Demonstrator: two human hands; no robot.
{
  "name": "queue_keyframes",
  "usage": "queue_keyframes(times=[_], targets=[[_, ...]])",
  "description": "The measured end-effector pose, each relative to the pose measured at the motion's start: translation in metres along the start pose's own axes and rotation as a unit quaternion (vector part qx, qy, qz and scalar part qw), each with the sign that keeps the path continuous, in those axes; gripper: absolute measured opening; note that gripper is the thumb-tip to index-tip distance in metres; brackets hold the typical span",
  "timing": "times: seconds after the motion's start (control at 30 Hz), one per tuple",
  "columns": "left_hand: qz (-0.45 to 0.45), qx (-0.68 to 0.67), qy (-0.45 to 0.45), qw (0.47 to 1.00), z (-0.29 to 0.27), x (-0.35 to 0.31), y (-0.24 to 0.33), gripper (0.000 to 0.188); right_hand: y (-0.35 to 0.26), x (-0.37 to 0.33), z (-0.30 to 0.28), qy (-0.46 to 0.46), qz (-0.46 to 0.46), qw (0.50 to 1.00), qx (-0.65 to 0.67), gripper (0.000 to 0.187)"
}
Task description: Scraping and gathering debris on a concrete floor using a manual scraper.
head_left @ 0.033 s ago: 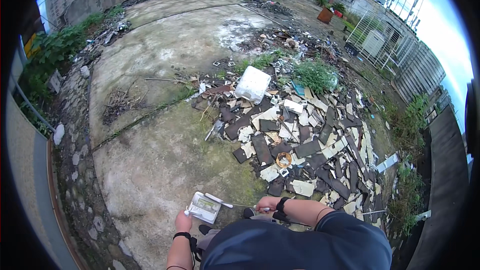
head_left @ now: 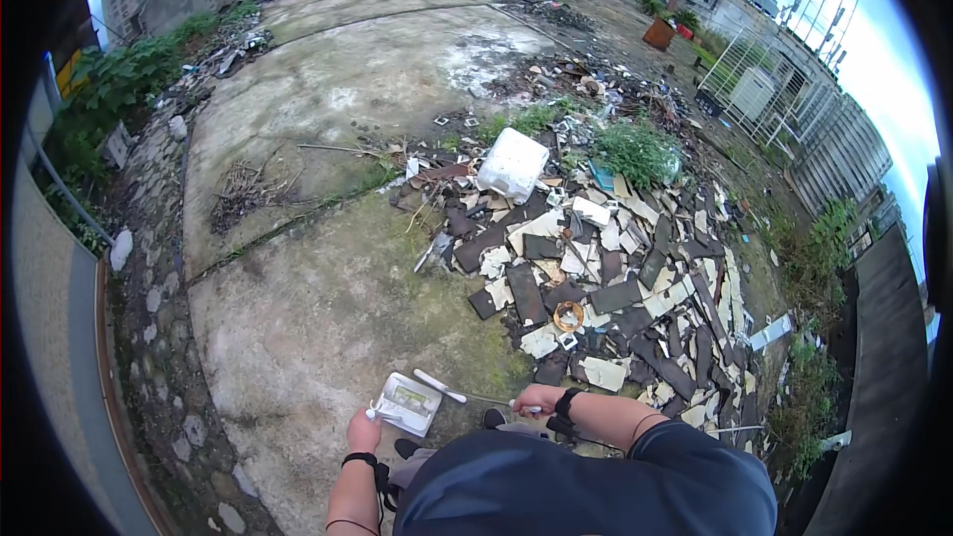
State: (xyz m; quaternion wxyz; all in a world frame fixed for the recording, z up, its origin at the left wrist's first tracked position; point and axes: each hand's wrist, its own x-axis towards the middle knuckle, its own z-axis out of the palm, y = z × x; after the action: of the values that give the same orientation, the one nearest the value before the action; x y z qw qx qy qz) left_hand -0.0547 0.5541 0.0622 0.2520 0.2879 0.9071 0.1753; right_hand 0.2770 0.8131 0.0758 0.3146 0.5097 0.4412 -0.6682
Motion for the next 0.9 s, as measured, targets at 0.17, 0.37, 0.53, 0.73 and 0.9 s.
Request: queue_keyframes(times=[0.17,0.37,0.53,0.73,0.9], targets=[[-0.024,-0.025,-0.003,0.999,-0.029,0.030,-0.060,0.025,-0.025,0.025,0.033,0.025,0.007,0.987,0.162,0.014],[-0.009,-0.030,-0.038,0.999,-0.040,0.055,-0.078,0.027,-0.076,0.048,0.089,0.199,-0.051,0.979,0.013,0.028],[-0.028,-0.040,-0.047,0.998,-0.036,0.070,-0.073,0.030,-0.116,0.068,0.099,0.176,-0.050,0.981,-0.064,0.024],[-0.058,-0.025,-0.058,0.996,-0.045,0.085,-0.053,0.029,-0.154,0.101,0.093,-0.016,0.002,0.996,-0.087,0.016],[-0.074,0.005,-0.057,0.996,-0.051,0.106,-0.022,0.029,-0.188,0.089,0.024,-0.071,0.011,0.997,0.038,0.018]])
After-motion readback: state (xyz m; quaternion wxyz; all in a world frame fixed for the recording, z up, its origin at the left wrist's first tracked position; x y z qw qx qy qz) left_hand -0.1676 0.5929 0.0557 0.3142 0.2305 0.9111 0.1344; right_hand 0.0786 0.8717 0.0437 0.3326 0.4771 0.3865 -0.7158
